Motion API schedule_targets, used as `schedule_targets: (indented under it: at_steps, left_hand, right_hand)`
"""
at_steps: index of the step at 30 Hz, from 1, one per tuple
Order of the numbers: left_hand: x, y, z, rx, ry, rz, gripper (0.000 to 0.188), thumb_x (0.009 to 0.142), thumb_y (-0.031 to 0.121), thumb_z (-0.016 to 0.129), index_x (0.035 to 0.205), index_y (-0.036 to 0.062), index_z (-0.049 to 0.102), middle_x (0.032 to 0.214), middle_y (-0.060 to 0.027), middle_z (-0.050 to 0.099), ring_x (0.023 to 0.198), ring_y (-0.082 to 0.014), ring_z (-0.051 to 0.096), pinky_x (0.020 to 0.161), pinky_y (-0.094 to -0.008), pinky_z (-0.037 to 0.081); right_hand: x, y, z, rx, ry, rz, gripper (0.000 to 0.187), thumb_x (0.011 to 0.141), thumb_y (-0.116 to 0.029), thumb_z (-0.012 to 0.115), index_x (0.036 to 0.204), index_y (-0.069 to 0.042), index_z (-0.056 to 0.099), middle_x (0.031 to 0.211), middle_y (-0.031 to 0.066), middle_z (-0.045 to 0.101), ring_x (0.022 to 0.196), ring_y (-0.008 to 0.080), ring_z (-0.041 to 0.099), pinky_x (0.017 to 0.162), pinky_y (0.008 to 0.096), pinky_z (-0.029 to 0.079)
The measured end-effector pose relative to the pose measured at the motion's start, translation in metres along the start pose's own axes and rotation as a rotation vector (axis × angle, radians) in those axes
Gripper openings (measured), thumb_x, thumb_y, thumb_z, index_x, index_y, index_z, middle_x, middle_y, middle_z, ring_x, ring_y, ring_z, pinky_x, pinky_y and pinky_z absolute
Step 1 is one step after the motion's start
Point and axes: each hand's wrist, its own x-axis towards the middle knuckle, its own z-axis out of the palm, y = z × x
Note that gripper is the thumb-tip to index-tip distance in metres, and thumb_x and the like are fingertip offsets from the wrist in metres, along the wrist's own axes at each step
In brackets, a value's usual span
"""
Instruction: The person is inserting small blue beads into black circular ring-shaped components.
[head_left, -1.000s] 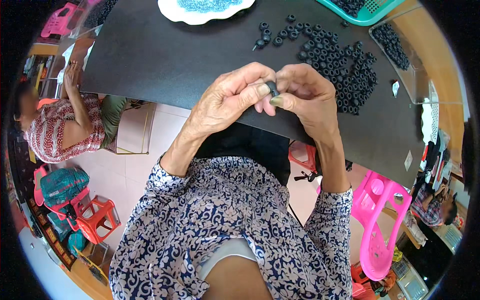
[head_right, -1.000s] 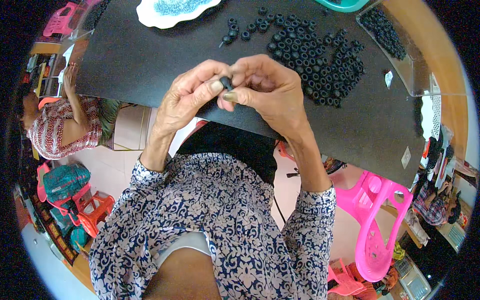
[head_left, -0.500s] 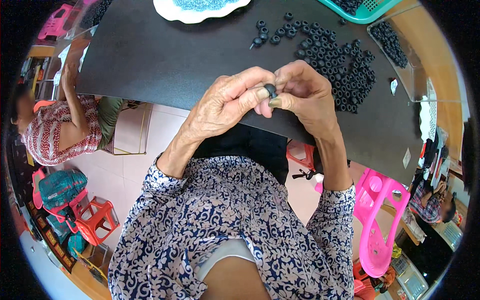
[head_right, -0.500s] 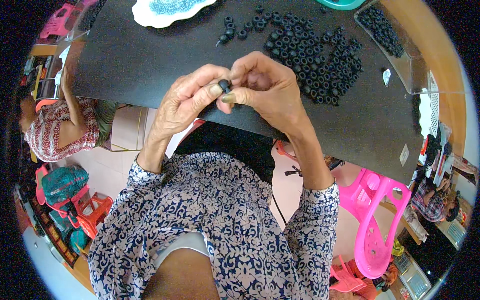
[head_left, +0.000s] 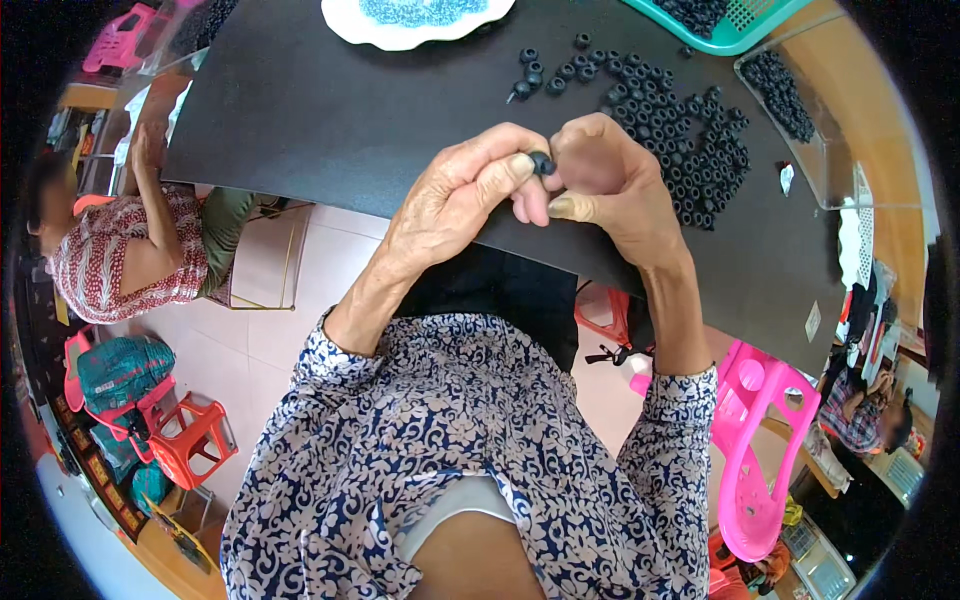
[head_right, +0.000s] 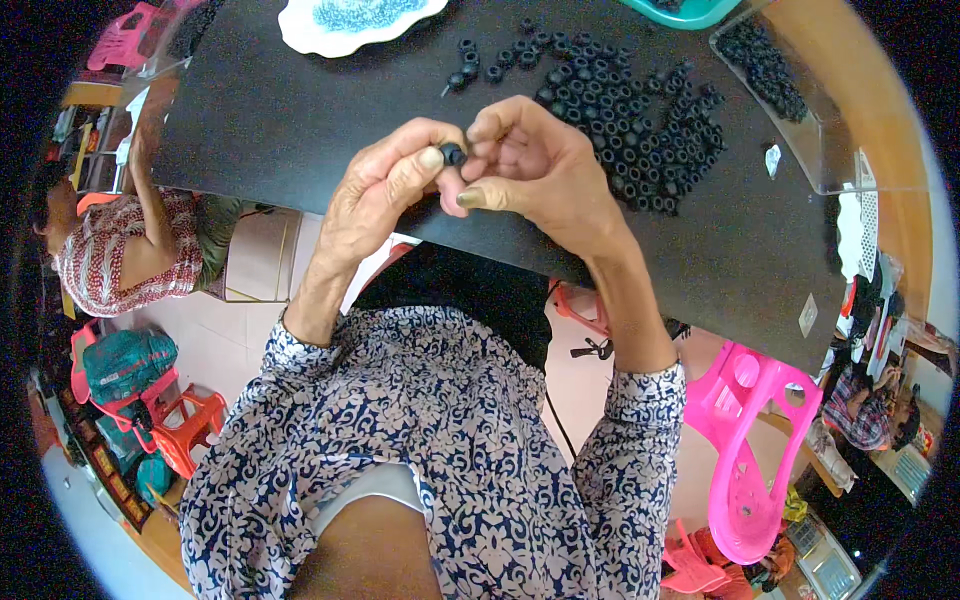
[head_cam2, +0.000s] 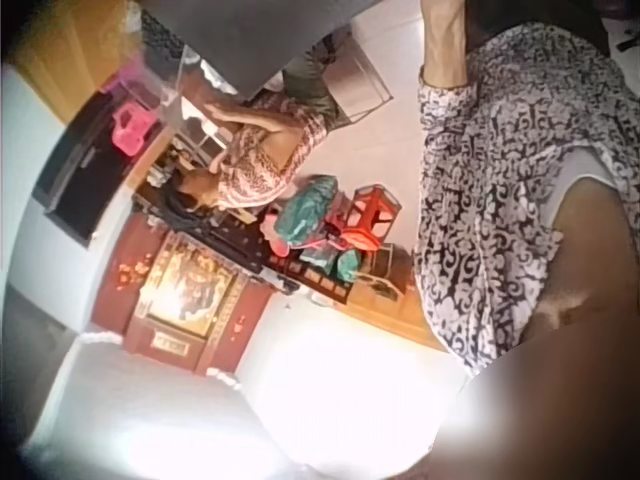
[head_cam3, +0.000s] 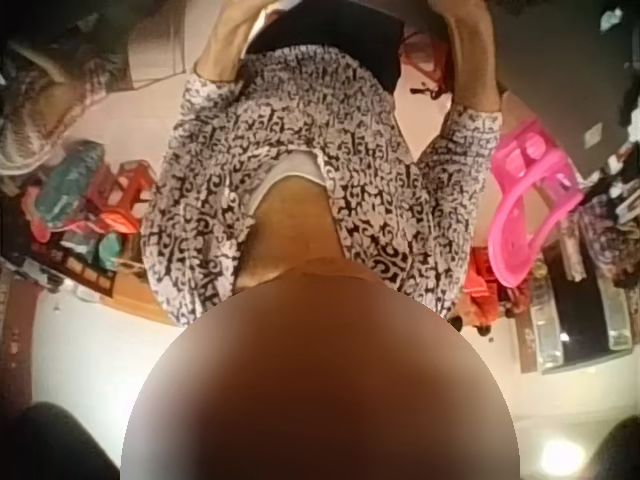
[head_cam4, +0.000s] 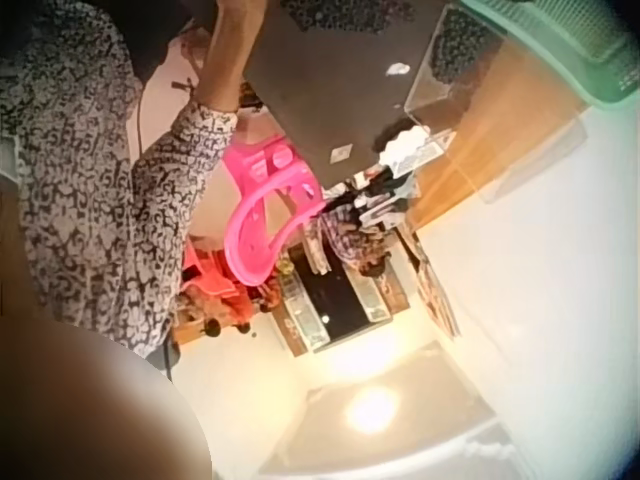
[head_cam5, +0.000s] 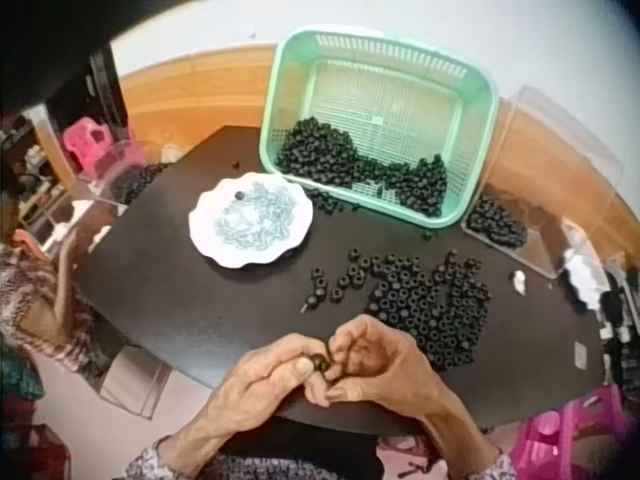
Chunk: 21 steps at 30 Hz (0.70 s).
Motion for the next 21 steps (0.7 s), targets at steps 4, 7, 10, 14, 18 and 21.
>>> schedule_targets:
  at_steps: [4,7,10,14,18,21]
  left_hand:
    - [0.002,0.003,-0.001,0.066,-0.010,-0.004,0.022,0.101,0.015,0.046,0.106,-0.0038,0.057,0.074,-0.0069,0.062,0.070,-0.0121,0.059,0.068,-0.0263,0.049]
    - [0.003,0.005,0.002,0.082,-0.012,-0.012,0.022,0.100,0.016,0.047,0.103,-0.0033,0.058,0.073,-0.0055,0.061,0.070,-0.0111,0.059,0.067,-0.0244,0.048]
    - [0.006,0.006,0.009,0.109,0.027,-0.097,0.021,0.097,0.016,0.051,0.099,-0.0018,0.061,0.072,-0.0023,0.060,0.067,-0.0084,0.055,0.063,-0.0223,0.044]
    - [0.004,0.015,0.012,0.296,0.077,-0.091,0.028,0.097,0.021,0.046,0.095,-0.0019,0.062,0.068,-0.0042,0.060,0.065,-0.0090,0.053,0.058,-0.0226,0.039]
    - [0.003,0.000,0.010,0.133,0.058,-0.067,0.034,0.100,0.028,0.045,0.099,-0.0035,0.058,0.067,-0.0073,0.059,0.070,-0.0131,0.057,0.068,-0.0252,0.046]
    - [0.002,-0.009,0.007,0.054,0.056,0.005,0.033,0.100,0.028,0.047,0.099,-0.0031,0.057,0.067,-0.0077,0.058,0.072,-0.0155,0.057,0.072,-0.0282,0.047]
  right_hand:
    - [-0.002,0.002,0.001,0.002,0.024,-0.043,0.042,0.074,0.005,0.076,0.112,0.000,0.057,0.100,0.0043,0.058,0.086,0.0116,0.058,0.077,0.0259,0.050]
    - [-0.005,-0.003,0.002,-0.053,0.041,-0.038,0.041,0.075,0.009,0.073,0.113,0.002,0.059,0.103,0.0054,0.059,0.085,0.0117,0.058,0.077,0.0258,0.050]
    - [-0.008,-0.007,0.008,-0.480,0.138,-0.246,0.028,0.075,0.005,0.072,0.102,-0.002,0.067,0.088,0.0053,0.064,0.076,0.0101,0.059,0.066,0.0239,0.049]
    - [-0.007,-0.018,0.015,-0.780,0.178,-0.389,0.023,0.072,-0.004,0.075,0.094,-0.003,0.068,0.074,0.0065,0.064,0.064,0.0134,0.061,0.058,0.0248,0.048]
    - [-0.018,-0.042,0.004,-0.765,0.252,-0.296,0.020,0.076,-0.004,0.073,0.096,-0.001,0.069,0.073,0.0053,0.065,0.061,0.0090,0.060,0.056,0.0235,0.047]
    - [-0.015,-0.058,-0.031,-0.630,0.450,-0.156,0.022,0.081,-0.003,0.069,0.103,-0.003,0.070,0.073,0.0003,0.065,0.061,0.0045,0.058,0.057,0.0204,0.047]
